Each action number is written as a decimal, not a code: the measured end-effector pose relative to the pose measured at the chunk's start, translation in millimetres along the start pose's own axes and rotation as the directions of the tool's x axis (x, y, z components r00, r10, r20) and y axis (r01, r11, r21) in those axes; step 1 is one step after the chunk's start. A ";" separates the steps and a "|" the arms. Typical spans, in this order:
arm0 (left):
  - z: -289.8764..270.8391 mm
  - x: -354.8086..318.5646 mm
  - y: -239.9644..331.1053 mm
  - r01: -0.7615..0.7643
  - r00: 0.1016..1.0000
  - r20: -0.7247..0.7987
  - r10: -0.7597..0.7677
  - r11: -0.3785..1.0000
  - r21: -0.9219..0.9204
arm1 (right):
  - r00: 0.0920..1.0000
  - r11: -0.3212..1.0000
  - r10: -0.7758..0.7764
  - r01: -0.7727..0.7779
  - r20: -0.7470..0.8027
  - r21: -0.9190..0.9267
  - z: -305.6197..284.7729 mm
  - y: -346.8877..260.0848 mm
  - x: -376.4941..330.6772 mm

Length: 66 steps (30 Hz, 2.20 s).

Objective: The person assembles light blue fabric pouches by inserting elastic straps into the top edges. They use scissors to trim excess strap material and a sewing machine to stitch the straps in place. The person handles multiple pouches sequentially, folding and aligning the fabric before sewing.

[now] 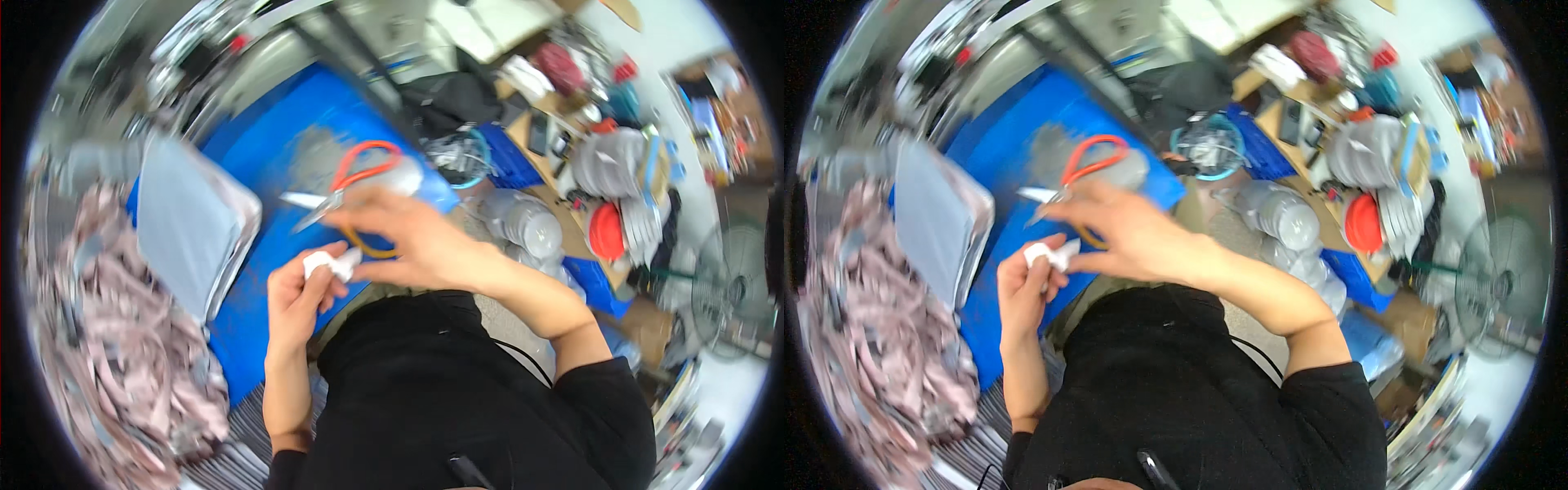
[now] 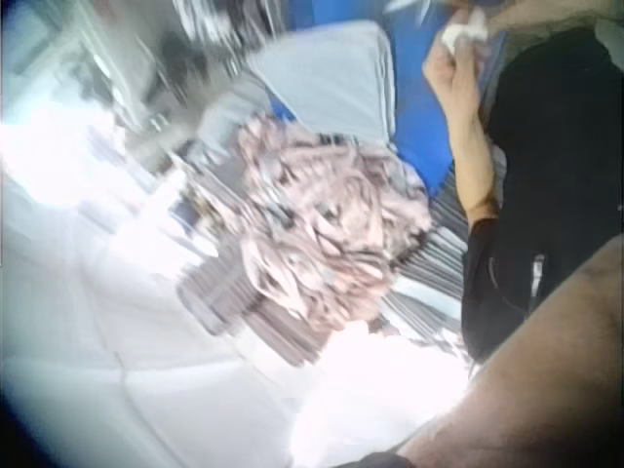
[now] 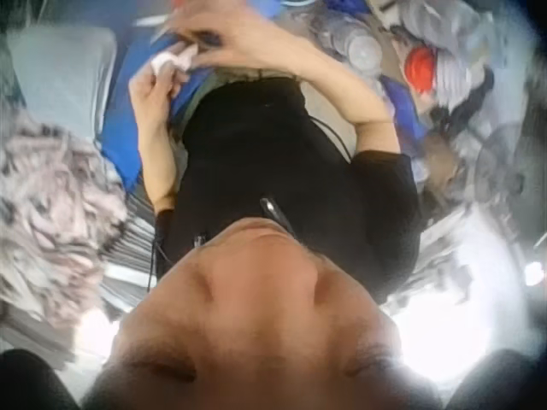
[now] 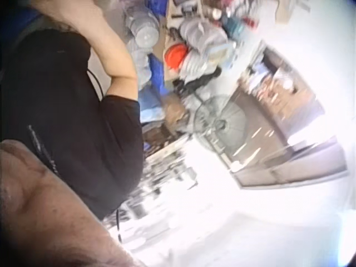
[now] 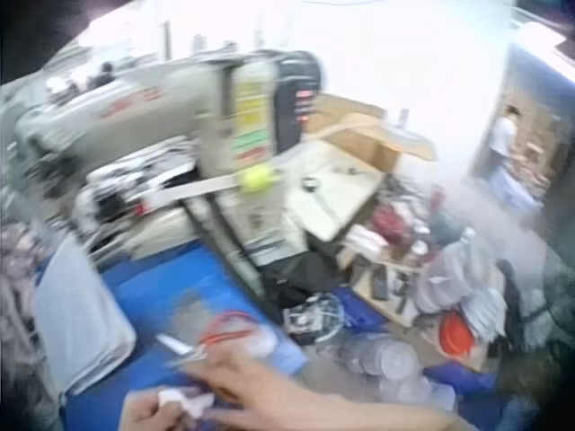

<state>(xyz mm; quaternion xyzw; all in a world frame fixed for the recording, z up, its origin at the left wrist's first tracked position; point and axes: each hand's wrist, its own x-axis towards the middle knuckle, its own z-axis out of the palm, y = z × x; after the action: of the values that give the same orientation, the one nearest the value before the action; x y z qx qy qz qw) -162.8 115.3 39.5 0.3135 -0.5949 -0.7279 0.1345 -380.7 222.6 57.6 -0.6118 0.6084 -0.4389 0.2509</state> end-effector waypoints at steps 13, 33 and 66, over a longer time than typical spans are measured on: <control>32.0 17.5 -5.6 -0.030 0.997 0.065 0.039 0.989 -0.145 | 0.205 0.663 0.741 -0.072 -0.639 0.745 -118.0 286.0 -136.4; 91.6 71.0 40.4 -0.085 0.991 0.117 0.058 0.968 0.235 | 0.984 0.899 0.075 0.002 -0.159 0.437 -52.5 40.5 -58.8; 21.7 69.5 45.1 -0.351 0.934 -0.137 0.331 0.923 -0.160 | 0.918 0.981 -0.184 0.191 -0.351 -0.014 1.2 13.0 44.4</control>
<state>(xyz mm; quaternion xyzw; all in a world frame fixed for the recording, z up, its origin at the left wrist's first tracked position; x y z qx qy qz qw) -237.5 81.1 63.8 0.2303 -0.5632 -0.7266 0.3191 -392.1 177.8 56.4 -0.5766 0.5775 -0.5690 0.1015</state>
